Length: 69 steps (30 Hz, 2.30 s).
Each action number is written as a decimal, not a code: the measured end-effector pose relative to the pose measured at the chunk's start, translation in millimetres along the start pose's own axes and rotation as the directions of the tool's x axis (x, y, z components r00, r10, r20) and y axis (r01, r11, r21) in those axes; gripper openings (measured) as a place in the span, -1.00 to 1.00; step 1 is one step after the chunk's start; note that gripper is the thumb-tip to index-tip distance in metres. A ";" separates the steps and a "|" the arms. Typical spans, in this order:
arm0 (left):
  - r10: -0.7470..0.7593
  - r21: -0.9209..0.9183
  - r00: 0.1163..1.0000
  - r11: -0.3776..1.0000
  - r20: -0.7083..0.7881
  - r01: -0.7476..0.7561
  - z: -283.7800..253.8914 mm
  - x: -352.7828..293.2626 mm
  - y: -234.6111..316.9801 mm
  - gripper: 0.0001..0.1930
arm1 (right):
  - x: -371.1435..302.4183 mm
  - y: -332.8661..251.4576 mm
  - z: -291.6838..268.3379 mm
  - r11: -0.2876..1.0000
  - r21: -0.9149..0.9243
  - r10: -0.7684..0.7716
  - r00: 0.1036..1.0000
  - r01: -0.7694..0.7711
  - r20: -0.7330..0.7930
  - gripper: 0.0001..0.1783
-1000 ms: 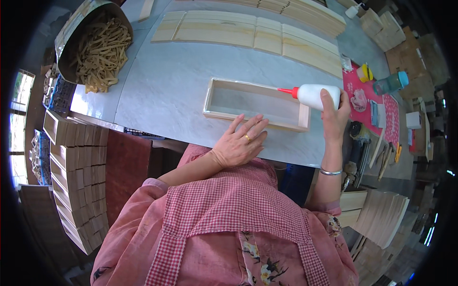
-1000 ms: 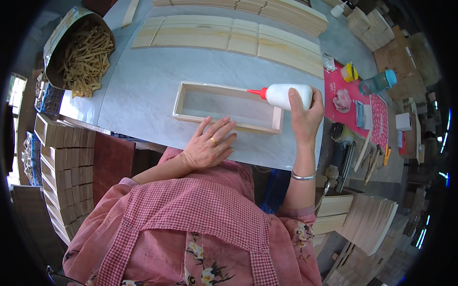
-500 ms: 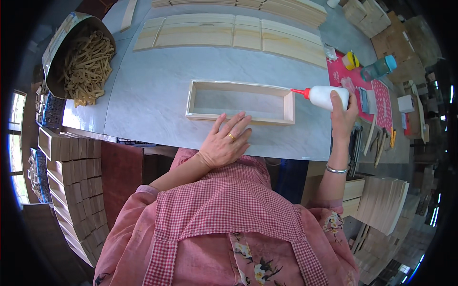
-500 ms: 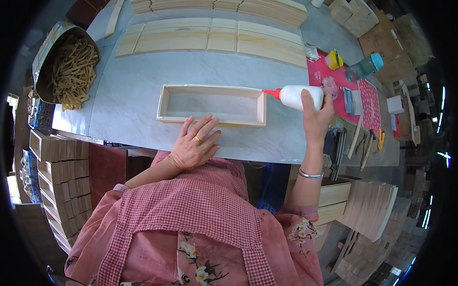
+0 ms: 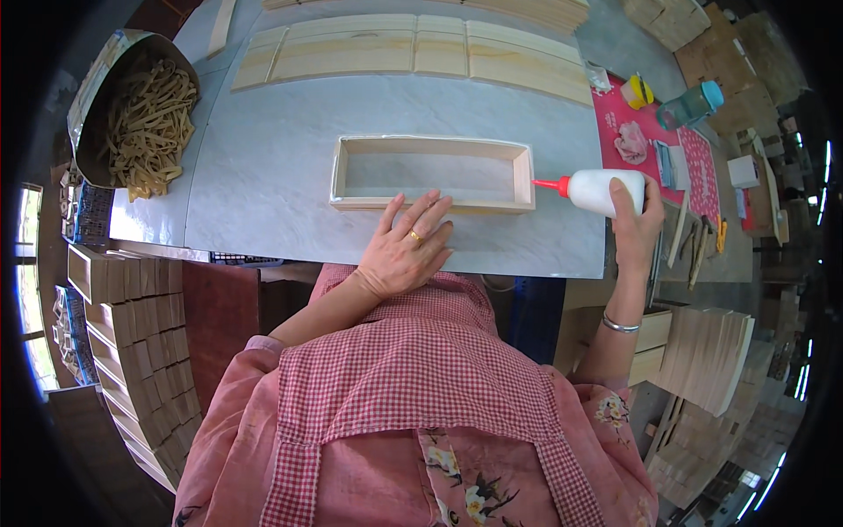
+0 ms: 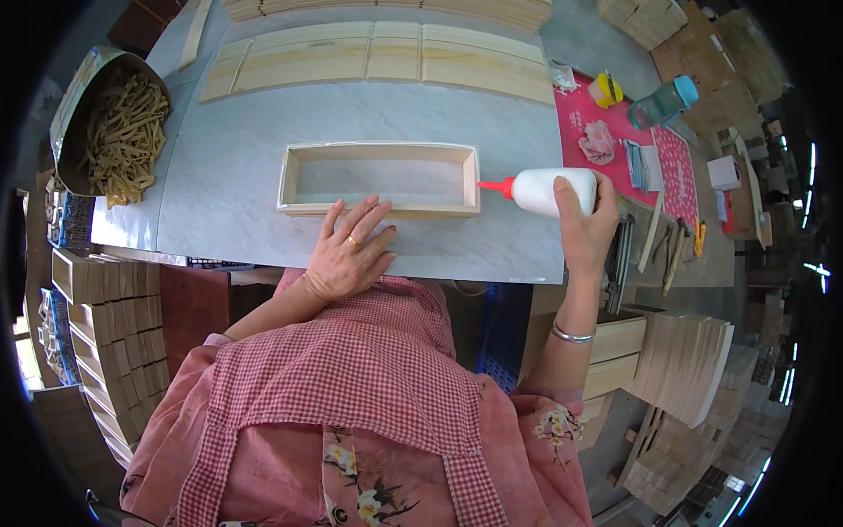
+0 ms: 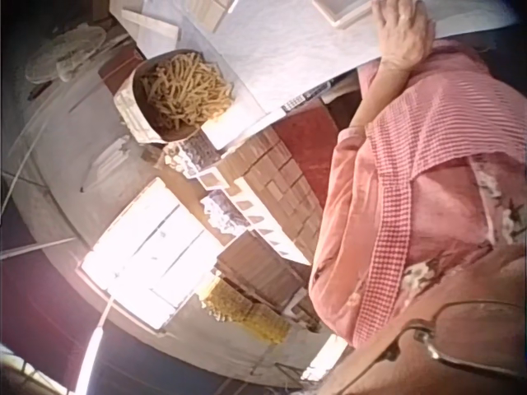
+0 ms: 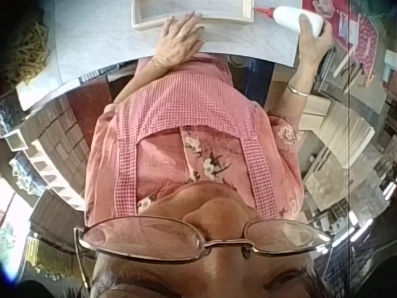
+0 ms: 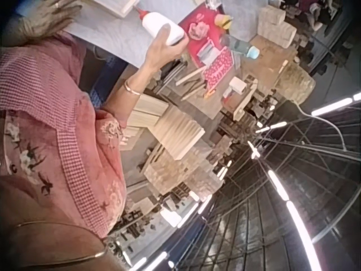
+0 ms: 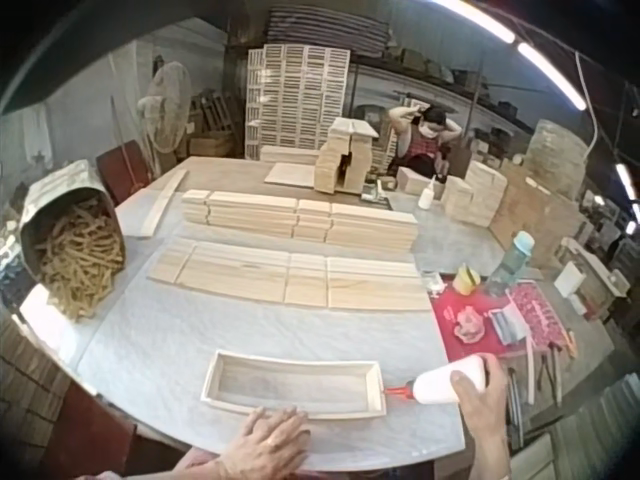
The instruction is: Assemble small wooden boxes using glue and a pneumatic nail gun.
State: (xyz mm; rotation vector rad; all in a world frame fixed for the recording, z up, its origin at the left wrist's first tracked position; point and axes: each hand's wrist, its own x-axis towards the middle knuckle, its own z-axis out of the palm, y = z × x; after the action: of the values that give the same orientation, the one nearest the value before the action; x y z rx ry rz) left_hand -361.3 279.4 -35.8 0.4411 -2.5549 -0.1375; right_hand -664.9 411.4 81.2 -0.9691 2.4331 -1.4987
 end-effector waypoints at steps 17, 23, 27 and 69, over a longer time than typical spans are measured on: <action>0.123 -0.003 0.992 0.992 -0.028 -0.123 3.3 -2.9 -2.2 -0.64 | -80.8 -60.3 93.2 0.868 0.454 0.067 0.954 -0.200 0.292 -0.56; 0.087 -0.098 0.996 0.992 0.024 -0.084 6.5 -6.7 -4.9 -0.63 | -95.5 -79.6 159.3 0.891 0.438 -0.058 0.925 -0.122 0.375 -0.54; 0.103 -0.098 0.995 0.990 -0.010 -0.103 6.0 -7.4 -7.0 -0.62 | -97.4 -77.4 169.7 0.908 0.418 -0.129 0.930 -0.029 0.345 -0.53; 0.061 -0.114 0.996 0.992 0.067 -0.054 -4.6 1.8 -1.1 -0.60 | -44.2 8.4 -7.9 0.983 0.128 0.140 0.989 -0.133 -0.047 -0.51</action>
State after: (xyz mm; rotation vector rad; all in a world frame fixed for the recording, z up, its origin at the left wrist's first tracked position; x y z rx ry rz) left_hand -360.1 277.7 -31.3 0.3246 -2.6103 -0.2783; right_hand -637.2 445.4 68.6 -0.7309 2.3555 -1.6269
